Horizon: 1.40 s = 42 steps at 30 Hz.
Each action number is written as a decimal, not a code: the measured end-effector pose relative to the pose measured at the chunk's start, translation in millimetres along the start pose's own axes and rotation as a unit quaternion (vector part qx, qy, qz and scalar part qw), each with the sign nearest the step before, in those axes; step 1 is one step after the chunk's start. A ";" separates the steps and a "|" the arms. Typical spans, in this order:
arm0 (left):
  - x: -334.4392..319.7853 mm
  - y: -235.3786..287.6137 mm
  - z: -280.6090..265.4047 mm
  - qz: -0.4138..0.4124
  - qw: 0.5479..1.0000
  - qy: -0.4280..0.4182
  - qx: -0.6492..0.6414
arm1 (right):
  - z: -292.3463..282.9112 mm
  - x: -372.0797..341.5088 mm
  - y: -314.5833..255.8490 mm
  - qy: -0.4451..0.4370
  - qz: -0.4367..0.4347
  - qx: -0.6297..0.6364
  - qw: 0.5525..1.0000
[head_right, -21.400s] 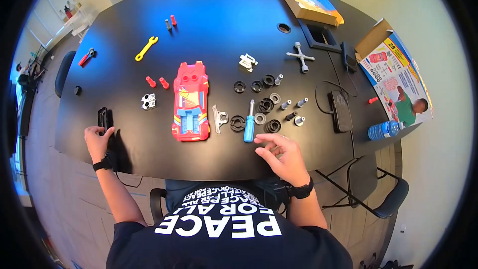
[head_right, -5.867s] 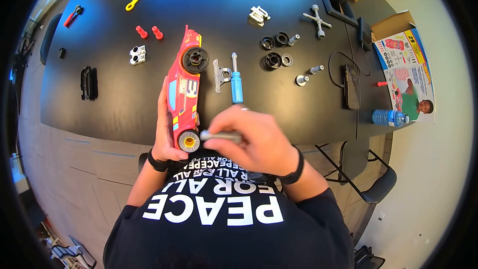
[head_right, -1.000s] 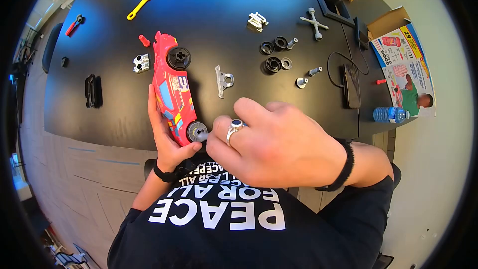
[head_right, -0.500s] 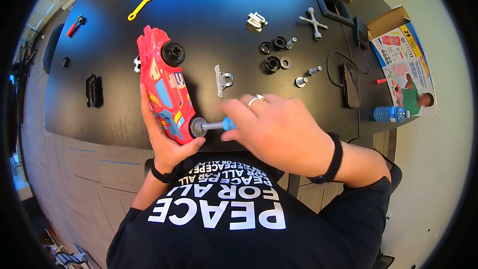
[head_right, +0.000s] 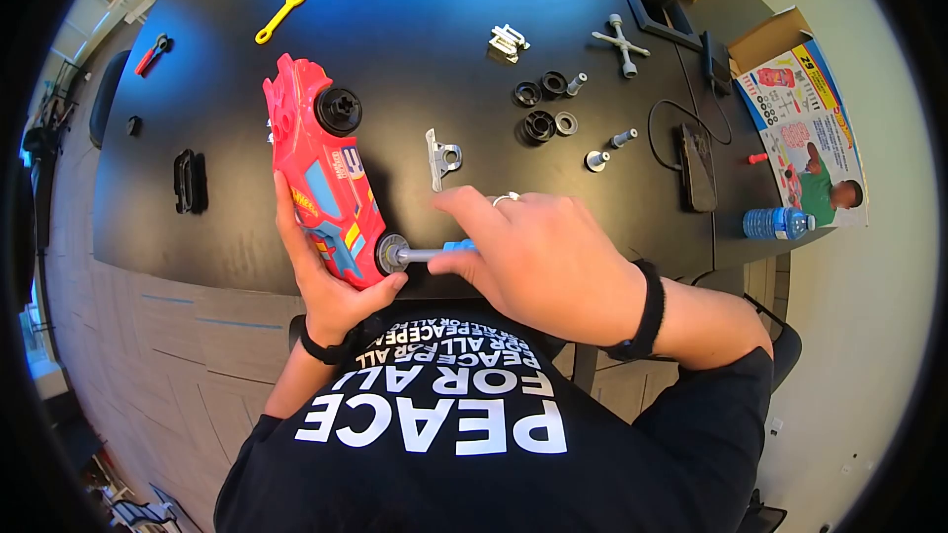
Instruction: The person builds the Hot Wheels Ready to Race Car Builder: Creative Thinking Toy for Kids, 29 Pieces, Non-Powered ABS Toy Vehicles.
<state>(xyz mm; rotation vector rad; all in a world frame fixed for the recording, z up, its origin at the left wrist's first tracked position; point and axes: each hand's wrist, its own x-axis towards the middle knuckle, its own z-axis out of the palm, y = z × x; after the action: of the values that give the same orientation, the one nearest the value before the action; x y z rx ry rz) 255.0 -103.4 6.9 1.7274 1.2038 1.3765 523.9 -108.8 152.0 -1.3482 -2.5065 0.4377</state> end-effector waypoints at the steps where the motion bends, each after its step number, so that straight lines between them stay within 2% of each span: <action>1: -0.5 0.0 -0.2 0.000 1.000 0.000 -0.002 | 1.0 -1.8 -0.1 -0.040 0.046 -0.012 0.998; 2: -0.3 -0.1 -0.1 0.001 1.000 0.000 -0.002 | -0.3 -0.6 -1.8 -0.039 0.046 -0.012 0.998; 4: 0.5 0.1 -0.4 0.005 1.000 0.002 0.005 | -4.5 4.2 -6.3 0.022 -0.027 0.032 0.999; 8: -0.8 -1.0 -0.8 0.006 1.000 0.001 0.009 | 5.4 -1.7 -1.7 0.008 0.009 -0.010 1.000; 11: -0.7 -0.5 -0.7 0.012 1.000 0.004 0.008 | 1.1 1.9 -4.6 0.047 -0.033 0.016 0.998; 13: -0.3 1.0 -1.3 0.015 1.000 0.002 0.022 | -1.1 -1.8 -3.7 -0.034 0.000 0.011 0.999; 20: -0.7 3.6 -0.6 0.015 1.000 -0.001 0.028 | 0.7 -2.2 -0.2 -0.017 -0.015 0.014 1.000; 22: -0.5 2.9 -0.4 0.014 1.000 0.000 0.014 | 4.1 -3.8 5.9 -0.084 0.026 -0.007 0.996; 23: 0.0 2.7 -0.3 0.014 1.000 0.000 0.014 | 4.6 -1.9 3.9 -0.084 0.026 -0.007 0.996; 25: 0.6 2.5 -0.4 0.026 0.999 0.005 0.029 | 5.9 3.3 -2.0 0.022 -0.033 0.039 0.998; 26: 0.7 2.9 -0.6 0.026 0.999 0.006 0.029 | 7.0 2.4 -1.5 0.022 -0.033 0.039 0.998; 28: 0.2 4.9 -1.1 0.041 0.997 0.003 0.069 | 11.2 -1.3 1.8 -0.044 0.000 0.035 0.998; 32: -2.2 6.8 -0.8 0.048 0.994 -0.001 0.099 | 15.4 -0.1 11.8 -0.068 0.031 0.083 0.994; 35: -1.9 3.8 -1.5 0.052 0.994 0.010 0.094 | 14.4 -1.4 9.8 -0.082 -0.008 0.101 0.991; 37: -0.5 5.9 -3.4 0.070 0.990 0.011 0.124 | 19.9 -3.6 10.1 -0.126 0.035 0.113 0.985; 41: 1.3 -1.8 -6.5 0.070 0.990 0.002 0.120 | 36.3 -12.1 22.5 -0.119 0.034 0.153 0.980; 42: 1.1 -8.4 -4.2 0.048 0.999 0.008 -0.004 | 42.2 -17.3 29.4 -0.081 0.068 0.152 0.983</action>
<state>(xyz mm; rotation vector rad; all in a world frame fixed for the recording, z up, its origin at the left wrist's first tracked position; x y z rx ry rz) 248.7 -99.4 1.1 1.7913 1.1349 1.4512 540.2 -113.7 100.5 -1.4109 -2.3516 0.9541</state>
